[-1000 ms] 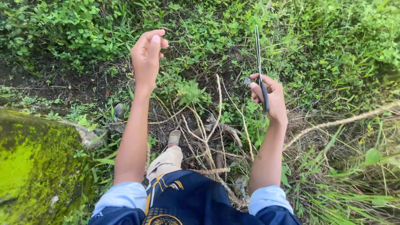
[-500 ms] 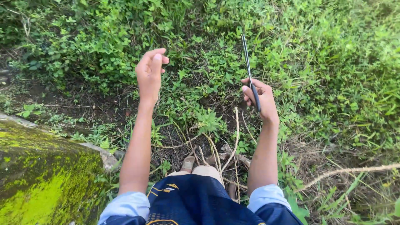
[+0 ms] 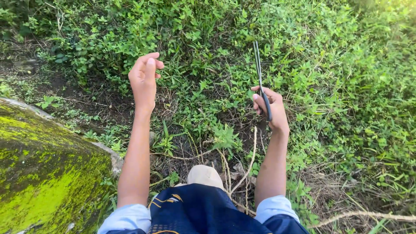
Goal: Trim and cut overgrown weeds and stalks in an outdoor garden area using scissors.
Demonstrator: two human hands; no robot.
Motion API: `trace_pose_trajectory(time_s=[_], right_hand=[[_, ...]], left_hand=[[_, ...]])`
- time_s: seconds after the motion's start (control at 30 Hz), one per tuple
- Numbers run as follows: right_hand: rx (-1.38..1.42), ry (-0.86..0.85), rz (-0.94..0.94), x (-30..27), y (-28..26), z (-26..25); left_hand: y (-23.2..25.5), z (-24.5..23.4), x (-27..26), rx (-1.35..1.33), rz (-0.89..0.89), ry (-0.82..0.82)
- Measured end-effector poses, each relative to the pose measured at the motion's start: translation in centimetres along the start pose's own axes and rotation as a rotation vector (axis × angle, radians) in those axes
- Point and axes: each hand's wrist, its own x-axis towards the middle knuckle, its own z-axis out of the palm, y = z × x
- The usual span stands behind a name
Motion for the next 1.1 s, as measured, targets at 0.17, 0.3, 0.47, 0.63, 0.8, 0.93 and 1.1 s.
trace_pose_trajectory(time_s=[0.17,0.3,0.47,0.63,0.8,0.93,1.1], right_hand=[[0.015,-0.032,0.020,0.8,1.0,0.4],[0.011,-0.022,0.037,0.1,1.0,1.1],[-0.006,-0.016,0.024,1.1,0.6,1.1],[-0.023,-0.011,-0.003,3.7,-0.3,1.9],[-0.036,-0.023,0.018,8.0,0.8,3.0],[-0.015,-0.007,-0.008,13.1,2.9,2.8],[-0.092,0.068,-0.032,20.4,6.2,2.1]], left_hand=[[-0.7,0.0,0.5,0.006,-0.034,-0.005],[-0.9,0.0,0.2,0.005,-0.086,-0.049],[-1.5,-0.5,0.9,-0.004,-0.076,-0.035],[-2.8,-1.1,2.3,-0.016,-0.072,-0.005],[-4.8,-1.8,6.3,-0.036,-0.067,0.041],[-7.0,-0.9,12.0,-0.050,-0.006,0.045],[-11.5,1.7,20.5,-0.102,0.037,0.016]])
